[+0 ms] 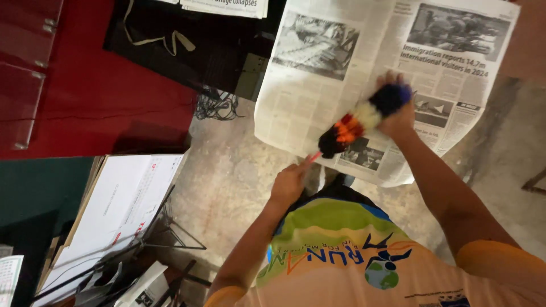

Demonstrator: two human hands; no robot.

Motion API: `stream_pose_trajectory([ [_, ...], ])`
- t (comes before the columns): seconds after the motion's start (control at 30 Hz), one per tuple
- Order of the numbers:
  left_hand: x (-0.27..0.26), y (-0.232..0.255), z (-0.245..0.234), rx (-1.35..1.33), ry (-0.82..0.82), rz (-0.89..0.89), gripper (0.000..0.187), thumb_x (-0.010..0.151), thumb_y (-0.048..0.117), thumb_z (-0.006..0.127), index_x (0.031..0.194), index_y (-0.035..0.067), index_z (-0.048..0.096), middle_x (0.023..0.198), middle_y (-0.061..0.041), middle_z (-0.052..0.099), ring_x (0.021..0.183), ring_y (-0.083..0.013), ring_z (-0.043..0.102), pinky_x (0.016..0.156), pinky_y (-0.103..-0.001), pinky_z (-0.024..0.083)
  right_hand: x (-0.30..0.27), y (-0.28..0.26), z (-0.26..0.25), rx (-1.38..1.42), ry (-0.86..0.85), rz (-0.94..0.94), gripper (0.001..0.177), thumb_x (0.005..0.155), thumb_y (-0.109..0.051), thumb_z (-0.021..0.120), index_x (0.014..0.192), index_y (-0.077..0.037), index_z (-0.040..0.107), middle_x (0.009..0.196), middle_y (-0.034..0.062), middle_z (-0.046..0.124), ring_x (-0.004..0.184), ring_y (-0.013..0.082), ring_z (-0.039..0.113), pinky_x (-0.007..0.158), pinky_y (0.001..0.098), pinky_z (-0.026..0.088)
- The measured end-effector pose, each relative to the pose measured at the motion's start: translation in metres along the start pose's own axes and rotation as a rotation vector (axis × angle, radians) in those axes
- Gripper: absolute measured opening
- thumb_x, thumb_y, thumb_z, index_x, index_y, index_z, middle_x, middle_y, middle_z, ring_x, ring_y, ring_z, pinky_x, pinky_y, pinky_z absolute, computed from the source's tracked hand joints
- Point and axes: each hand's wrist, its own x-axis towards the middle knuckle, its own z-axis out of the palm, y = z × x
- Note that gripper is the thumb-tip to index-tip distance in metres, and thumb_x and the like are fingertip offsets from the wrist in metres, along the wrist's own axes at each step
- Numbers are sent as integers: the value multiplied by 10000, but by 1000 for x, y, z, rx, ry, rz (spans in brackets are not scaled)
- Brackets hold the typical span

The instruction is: The person is using a feather duster to clean a newspaper and flipping through its pages.

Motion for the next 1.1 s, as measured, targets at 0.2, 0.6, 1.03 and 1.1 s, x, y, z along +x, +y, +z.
stream_pose_trajectory([
  [0.2, -6, -67, -8, -43, 237, -100, 400, 1088, 149, 481, 1466, 252, 565, 1105, -258, 709, 871, -452, 706, 676, -514, 549, -16, -10, 11, 278, 174, -36, 692, 1097, -438, 391, 1667, -66, 268, 1730, 214, 197, 1592, 438, 136, 1260, 598, 122],
  [0.6, 10, -5, -46, -137, 32, 14, 574, 1010, 43, 413, 1550, 231, 467, 1205, -234, 706, 654, -398, 659, 620, -476, 529, -31, -20, 11, 241, 154, -49, 701, 1081, -452, 389, 1662, -81, 265, 1724, 200, 196, 1585, 433, 149, 1252, 607, 149],
  [1.03, 32, -69, -93, 301, 325, -336, 670, 917, 35, 496, 1559, 220, 451, 710, -214, 658, 588, -415, 643, 543, -554, 490, -56, -29, 14, 295, 207, -54, 678, 1104, -457, 374, 1650, -66, 289, 1713, 221, 209, 1570, 449, 158, 1237, 619, 157],
  [1.1, 33, -48, -95, 318, 311, -175, 577, 968, 79, 540, 1527, 215, 511, 720, -234, 656, 600, -438, 619, 568, -564, 470, -60, -32, 15, 260, 204, -61, 673, 1100, -468, 380, 1646, -83, 304, 1718, 202, 225, 1584, 432, 169, 1248, 616, 166],
])
